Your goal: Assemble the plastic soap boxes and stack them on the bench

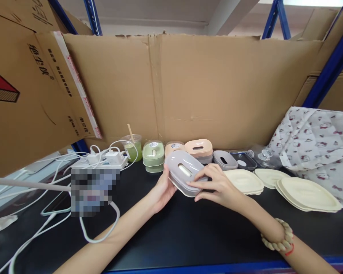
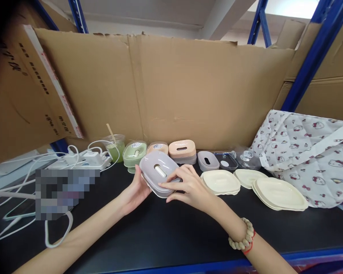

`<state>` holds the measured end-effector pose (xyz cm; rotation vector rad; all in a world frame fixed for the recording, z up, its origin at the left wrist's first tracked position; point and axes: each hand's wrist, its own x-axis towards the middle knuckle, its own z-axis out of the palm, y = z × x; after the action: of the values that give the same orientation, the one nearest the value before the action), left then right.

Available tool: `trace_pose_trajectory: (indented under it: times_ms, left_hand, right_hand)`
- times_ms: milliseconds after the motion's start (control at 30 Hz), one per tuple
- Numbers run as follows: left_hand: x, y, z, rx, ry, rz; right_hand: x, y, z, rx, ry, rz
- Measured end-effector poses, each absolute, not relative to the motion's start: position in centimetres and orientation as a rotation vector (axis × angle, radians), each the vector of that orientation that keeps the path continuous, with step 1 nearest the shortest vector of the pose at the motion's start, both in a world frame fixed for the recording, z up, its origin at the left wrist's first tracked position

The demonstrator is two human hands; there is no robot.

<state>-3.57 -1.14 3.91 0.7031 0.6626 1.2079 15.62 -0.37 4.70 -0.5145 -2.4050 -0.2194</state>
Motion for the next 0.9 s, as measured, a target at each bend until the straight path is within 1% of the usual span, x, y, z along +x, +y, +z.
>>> trace_pose_trajectory:
  times_ms: [100, 200, 267, 400, 467, 600, 700, 767, 833, 900]
  left_hand:
    - [-3.5, -1.4, 3.9, 0.747, 0.748, 1.244]
    - [-3.4, -1.7, 3.9, 0.749, 0.828, 1.265]
    - [-3.3, -1.8, 3.9, 0.759, 0.859, 1.251]
    - [-3.3, -2.1, 3.8, 0.827, 0.886, 1.216]
    - [-3.2, -2.3, 3.7, 0.865, 0.876, 1.19]
    - [-2.8, -2.6, 3.4, 0.942, 0.864, 1.069]
    - [-2.4, -2.7, 3.0, 0.974, 0.917, 1.028]
    - [-2.3, -2.8, 2.7, 1.005, 0.966, 0.983]
    - [-2.3, -2.8, 2.4, 0.982, 1.02, 0.979]
    - [-2.4, -2.8, 2.1, 0.906, 1.036, 1.009]
  right_hand:
    - [15.3, -0.5, 4.3, -0.551, -2.341, -0.058]
    - [14.8, -0.5, 4.0, -0.754, -2.036, 0.2]
    - [14.6, -0.3, 4.0, -0.894, -1.841, 0.448]
    - [14.3, 0.1, 3.8, -1.037, -1.803, 1.058]
    - [14.0, 0.0, 3.6, -1.024, -1.759, 1.154]
    - [13.6, 0.0, 3.7, -0.985, -1.653, 0.998]
    - [14.9, 1.0, 4.5, -1.13, -1.664, 0.756]
    - [16.9, 2.2, 5.2, -1.307, -1.64, 0.458]
    - [19.5, 3.6, 5.5, -1.486, -1.577, 0.088]
    - [22.4, 4.8, 5.3, -1.646, -1.503, -0.181]
